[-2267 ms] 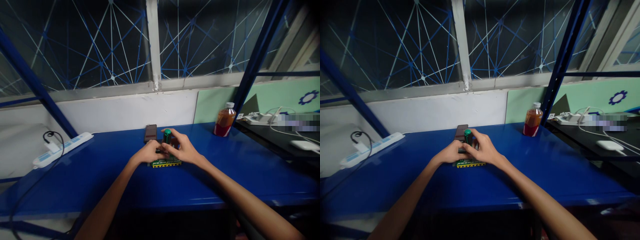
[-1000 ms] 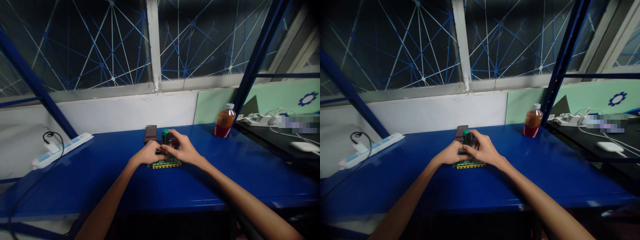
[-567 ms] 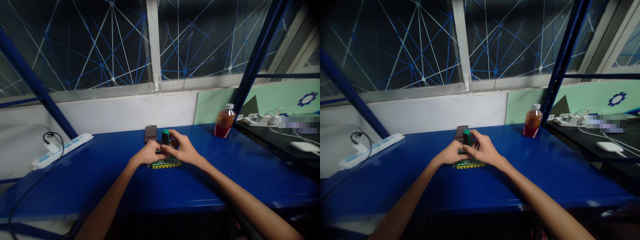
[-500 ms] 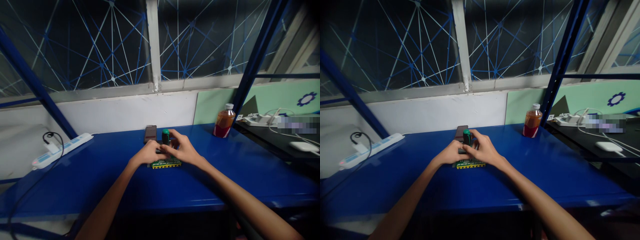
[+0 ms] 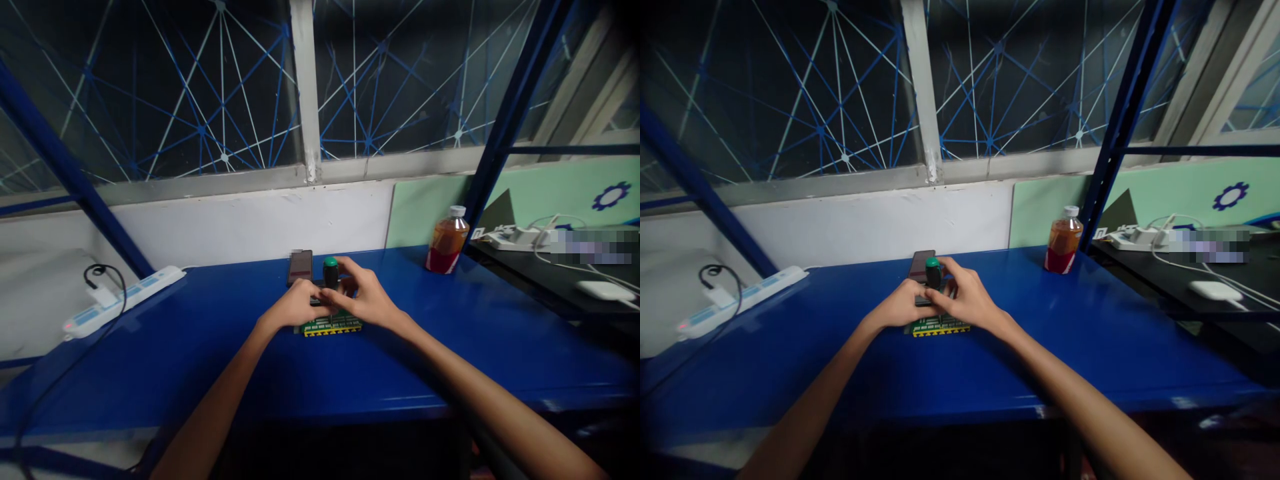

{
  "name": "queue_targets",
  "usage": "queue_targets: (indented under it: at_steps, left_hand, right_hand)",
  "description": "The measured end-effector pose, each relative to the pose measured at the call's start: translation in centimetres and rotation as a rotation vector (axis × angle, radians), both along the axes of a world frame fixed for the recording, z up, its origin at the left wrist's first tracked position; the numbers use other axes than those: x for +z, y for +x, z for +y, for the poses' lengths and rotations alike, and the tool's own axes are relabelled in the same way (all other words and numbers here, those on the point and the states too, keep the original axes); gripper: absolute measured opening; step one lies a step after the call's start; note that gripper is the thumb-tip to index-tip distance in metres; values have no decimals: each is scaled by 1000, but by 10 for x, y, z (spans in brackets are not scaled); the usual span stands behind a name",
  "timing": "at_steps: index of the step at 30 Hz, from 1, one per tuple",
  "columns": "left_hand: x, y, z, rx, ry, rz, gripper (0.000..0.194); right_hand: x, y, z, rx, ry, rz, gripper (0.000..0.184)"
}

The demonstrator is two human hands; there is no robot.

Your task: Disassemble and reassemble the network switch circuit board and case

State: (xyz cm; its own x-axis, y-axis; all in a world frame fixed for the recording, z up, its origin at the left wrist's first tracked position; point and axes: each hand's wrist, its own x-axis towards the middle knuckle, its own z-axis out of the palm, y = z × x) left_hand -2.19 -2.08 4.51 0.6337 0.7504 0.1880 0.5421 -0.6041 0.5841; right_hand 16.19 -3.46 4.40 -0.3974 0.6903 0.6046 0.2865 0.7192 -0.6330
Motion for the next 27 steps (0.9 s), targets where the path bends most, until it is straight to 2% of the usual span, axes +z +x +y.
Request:
queue_targets:
  at_steps: [3,14,27]
  left_hand:
    - [-1,-1,1,19,-7,-17,25]
    - [4,0,-2,-43,8,-2,26]
    - [-2,-2,-1,-50,-4,-3,23]
  right_hand:
    - [-1,0,1,-15,-10,6,44]
    - [1,-1,-1,-21,17,-6,42]
    - [1,0,0,4,-22,29,45]
